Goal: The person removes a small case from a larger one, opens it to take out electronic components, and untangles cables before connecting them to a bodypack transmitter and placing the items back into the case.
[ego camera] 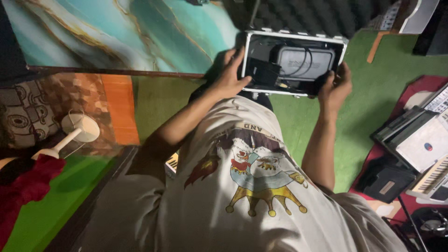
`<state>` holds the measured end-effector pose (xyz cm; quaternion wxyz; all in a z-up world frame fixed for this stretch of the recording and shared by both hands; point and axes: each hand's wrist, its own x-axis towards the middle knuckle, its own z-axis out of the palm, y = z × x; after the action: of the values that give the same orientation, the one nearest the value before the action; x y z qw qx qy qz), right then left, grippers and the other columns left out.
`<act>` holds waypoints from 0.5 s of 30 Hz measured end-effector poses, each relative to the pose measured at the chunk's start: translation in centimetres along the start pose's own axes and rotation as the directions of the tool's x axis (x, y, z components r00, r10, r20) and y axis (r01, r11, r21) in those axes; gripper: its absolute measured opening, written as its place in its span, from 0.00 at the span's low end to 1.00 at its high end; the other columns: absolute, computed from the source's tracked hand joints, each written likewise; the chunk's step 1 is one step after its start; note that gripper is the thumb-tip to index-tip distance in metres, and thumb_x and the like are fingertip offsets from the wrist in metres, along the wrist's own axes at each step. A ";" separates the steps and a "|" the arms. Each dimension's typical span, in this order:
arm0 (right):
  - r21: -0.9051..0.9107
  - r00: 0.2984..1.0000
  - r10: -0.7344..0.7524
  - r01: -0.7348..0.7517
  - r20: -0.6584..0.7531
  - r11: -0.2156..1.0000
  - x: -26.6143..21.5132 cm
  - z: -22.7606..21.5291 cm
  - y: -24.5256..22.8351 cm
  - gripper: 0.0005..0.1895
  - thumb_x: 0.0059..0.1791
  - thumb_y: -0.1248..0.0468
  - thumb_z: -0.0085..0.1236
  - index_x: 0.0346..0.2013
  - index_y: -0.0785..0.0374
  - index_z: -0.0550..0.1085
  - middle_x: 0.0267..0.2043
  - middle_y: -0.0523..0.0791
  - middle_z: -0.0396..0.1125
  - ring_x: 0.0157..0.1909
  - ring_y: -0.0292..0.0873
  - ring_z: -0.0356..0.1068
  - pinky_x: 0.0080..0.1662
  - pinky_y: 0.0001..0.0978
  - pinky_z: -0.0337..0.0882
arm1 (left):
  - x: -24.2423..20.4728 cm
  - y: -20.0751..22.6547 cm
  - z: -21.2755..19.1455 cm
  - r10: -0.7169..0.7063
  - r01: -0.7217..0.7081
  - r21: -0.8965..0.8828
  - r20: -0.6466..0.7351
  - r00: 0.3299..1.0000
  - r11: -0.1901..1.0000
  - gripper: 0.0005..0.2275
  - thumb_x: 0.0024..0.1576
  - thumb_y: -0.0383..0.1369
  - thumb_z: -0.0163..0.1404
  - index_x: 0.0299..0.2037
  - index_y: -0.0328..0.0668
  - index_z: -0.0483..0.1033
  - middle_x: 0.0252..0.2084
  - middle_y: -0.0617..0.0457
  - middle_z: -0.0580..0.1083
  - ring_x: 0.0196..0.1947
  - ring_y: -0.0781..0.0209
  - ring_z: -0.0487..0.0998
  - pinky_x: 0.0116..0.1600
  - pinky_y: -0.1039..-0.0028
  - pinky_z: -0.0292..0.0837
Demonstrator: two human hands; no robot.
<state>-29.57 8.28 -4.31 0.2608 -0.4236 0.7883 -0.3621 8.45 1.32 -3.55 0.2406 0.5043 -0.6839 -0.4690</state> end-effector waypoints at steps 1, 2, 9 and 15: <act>0.025 1.000 0.000 0.000 -0.014 1.000 -0.5 0.7 -0.5 0.21 0.56 0.75 0.51 0.65 0.72 0.68 0.58 0.54 0.73 0.52 0.43 0.75 0.52 0.33 0.75 | -0.2 -0.6 -0.3 -0.030 0.031 -0.015 0.013 0.999 0.999 0.40 0.50 0.30 0.62 0.73 0.35 0.53 0.67 0.29 0.56 0.68 0.34 0.55 0.72 0.56 0.52; 0.050 1.000 0.000 0.001 -0.027 0.999 -0.7 1.4 -1.0 0.21 0.56 0.75 0.51 0.65 0.71 0.68 0.58 0.54 0.73 0.52 0.43 0.75 0.51 0.33 0.75 | -0.2 -1.2 -0.7 -0.061 0.062 -0.030 0.027 0.998 0.998 0.39 0.51 0.28 0.60 0.74 0.36 0.54 0.69 0.29 0.54 0.69 0.34 0.54 0.72 0.56 0.51; 0.127 0.994 0.110 -0.109 -0.007 0.986 -0.3 2.5 -4.8 0.20 0.57 0.69 0.54 0.65 0.66 0.68 0.60 0.50 0.71 0.50 0.41 0.72 0.50 0.33 0.73 | -0.3 -2.3 -4.0 0.052 -0.079 0.353 0.084 0.995 0.932 0.39 0.48 0.22 0.55 0.74 0.42 0.58 0.69 0.44 0.62 0.67 0.45 0.61 0.70 0.54 0.50; -0.389 0.913 -0.390 0.318 -0.122 0.865 -2.5 3.0 -9.7 0.23 0.57 0.70 0.61 0.67 0.67 0.68 0.65 0.55 0.57 0.64 0.58 0.60 0.64 0.46 0.62 | 0.1 -0.9 -5.4 0.095 -0.127 0.375 0.103 0.990 0.918 0.37 0.50 0.28 0.63 0.73 0.43 0.61 0.64 0.47 0.65 0.65 0.46 0.63 0.66 0.55 0.51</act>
<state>-21.53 5.68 1.88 0.0283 -0.5641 0.7714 -0.2930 13.17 -0.93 -1.92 0.1358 0.4820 -0.7988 -0.3333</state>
